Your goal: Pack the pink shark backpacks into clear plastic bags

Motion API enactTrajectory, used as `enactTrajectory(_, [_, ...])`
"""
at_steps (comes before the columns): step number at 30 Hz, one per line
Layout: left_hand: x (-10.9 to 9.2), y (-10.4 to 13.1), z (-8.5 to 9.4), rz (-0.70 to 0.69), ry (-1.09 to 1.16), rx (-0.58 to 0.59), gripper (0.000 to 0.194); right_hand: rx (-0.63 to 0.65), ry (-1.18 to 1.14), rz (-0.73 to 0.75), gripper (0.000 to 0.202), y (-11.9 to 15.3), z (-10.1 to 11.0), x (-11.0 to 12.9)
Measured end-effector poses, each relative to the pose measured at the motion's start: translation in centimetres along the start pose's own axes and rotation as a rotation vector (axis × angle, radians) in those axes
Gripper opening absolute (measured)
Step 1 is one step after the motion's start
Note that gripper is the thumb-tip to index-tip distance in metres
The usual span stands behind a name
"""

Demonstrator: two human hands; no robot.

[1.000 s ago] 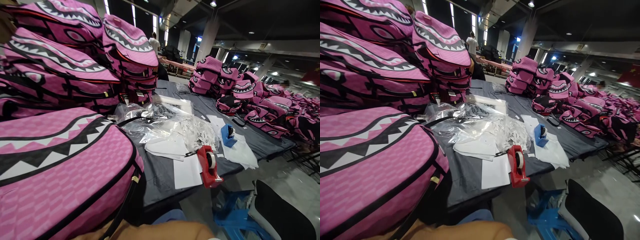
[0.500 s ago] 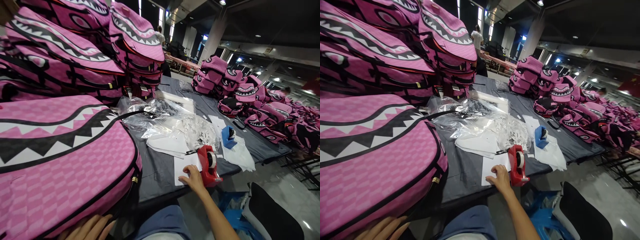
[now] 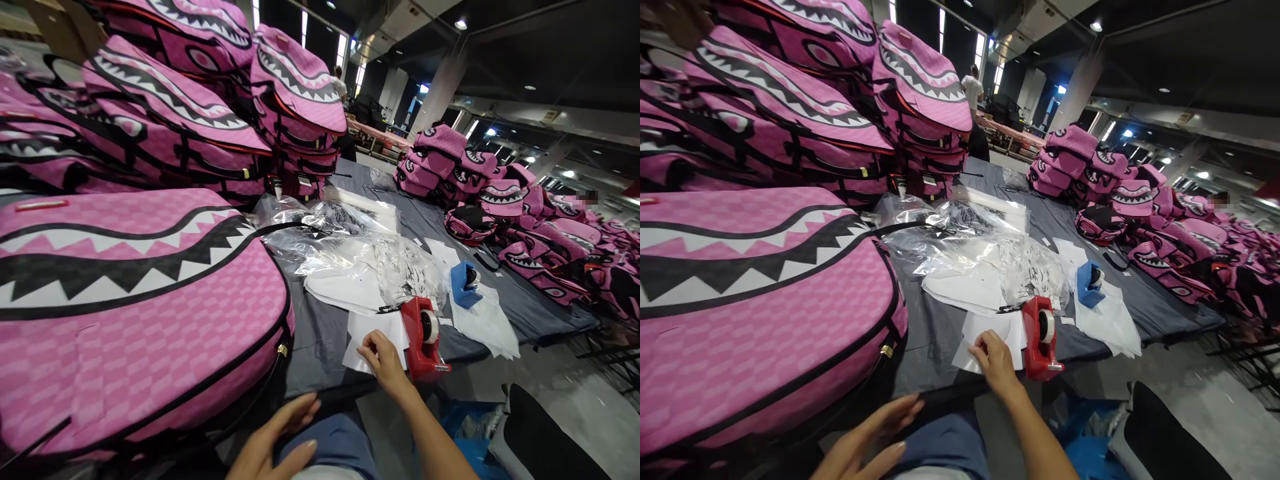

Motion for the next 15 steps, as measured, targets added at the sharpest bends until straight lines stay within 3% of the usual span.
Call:
enactTrajectory(2, [0.8,-1.7,-3.8,0.365,0.339,0.032,0.069,0.0,-0.101,0.002,0.023,1.4,-1.5,2.0])
enactTrajectory(3, [0.8,-2.5,-5.1,0.468,0.432,0.023,0.076,-0.012,-0.136,0.004,0.026,2.2,-2.2,2.9])
enactTrajectory(5, [0.7,-3.6,-5.6,0.614,0.5,-0.099,0.074,-0.01,-0.171,0.029,0.029,3.6,-3.3,4.7])
enactTrajectory(7, [0.2,-3.9,-4.0,0.623,0.421,-0.234,0.066,0.016,-0.167,0.107,0.029,4.0,-3.7,6.6])
enactTrajectory(9, [-0.9,-3.5,-1.2,0.486,0.24,-0.295,0.053,0.087,-0.139,0.29,0.023,3.4,-3.6,9.0])
enactTrajectory(12, [-4.6,-2.0,2.2,0.011,-0.109,-0.232,0.031,0.328,-0.15,0.663,0.039,1.7,-3.9,12.5])
enactTrajectory(14, [-6.8,0.1,3.6,-0.311,-0.302,-0.182,0.031,0.509,-0.217,0.83,0.036,0.7,-4.4,13.9])
enactTrajectory(15, [-7.5,1.1,4.3,-0.403,-0.375,-0.188,0.033,0.565,-0.261,0.869,0.031,0.3,-4.7,14.2])
Point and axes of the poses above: each hand's wrist, its own y-axis away from the middle knuckle, its own z-axis out of the back of the hand, x = y × z, the point moved 6 cm from there along -y, towards the middle knuckle, and after that the axes turned 12 degrees about -x, right-handed, at the moved point
